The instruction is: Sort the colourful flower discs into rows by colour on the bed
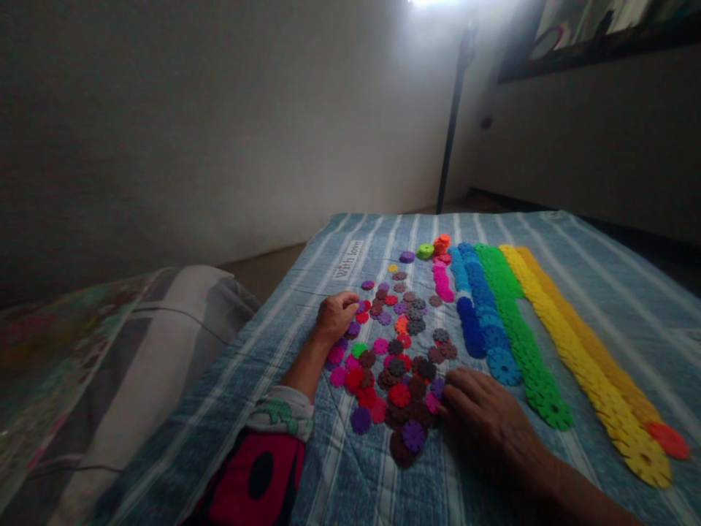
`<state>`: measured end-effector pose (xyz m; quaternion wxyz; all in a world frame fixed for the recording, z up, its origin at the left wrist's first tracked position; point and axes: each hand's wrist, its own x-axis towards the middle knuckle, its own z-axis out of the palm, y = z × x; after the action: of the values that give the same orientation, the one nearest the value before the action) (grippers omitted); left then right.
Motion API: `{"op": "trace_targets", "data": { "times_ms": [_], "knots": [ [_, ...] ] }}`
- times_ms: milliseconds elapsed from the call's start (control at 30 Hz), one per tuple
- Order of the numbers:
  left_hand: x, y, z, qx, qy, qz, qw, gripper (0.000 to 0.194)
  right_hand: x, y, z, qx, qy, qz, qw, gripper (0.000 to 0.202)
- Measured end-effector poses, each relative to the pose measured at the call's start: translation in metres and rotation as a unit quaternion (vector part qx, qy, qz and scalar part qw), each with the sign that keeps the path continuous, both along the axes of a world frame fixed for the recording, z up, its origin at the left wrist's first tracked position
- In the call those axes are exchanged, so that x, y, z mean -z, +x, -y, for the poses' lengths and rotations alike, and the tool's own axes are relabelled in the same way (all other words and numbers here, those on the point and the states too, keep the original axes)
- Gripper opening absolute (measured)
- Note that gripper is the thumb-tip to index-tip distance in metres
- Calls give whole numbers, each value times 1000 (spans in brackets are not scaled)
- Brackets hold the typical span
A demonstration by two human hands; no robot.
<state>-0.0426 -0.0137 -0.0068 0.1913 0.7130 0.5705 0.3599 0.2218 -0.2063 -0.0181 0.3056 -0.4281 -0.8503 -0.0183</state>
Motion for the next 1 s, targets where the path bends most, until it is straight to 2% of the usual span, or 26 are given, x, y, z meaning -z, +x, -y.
{"op": "trace_targets", "data": {
  "times_ms": [667, 1000],
  "knots": [
    [-4, 2, 4, -3, 7, -7, 1000, 25, 2, 2, 0, -15, -17, -6, 1000, 18],
    [-6, 3, 5, -5, 10, -2, 1000, 22, 1, 0, 0, -9, 7, -15, 1000, 19]
  ]
}}
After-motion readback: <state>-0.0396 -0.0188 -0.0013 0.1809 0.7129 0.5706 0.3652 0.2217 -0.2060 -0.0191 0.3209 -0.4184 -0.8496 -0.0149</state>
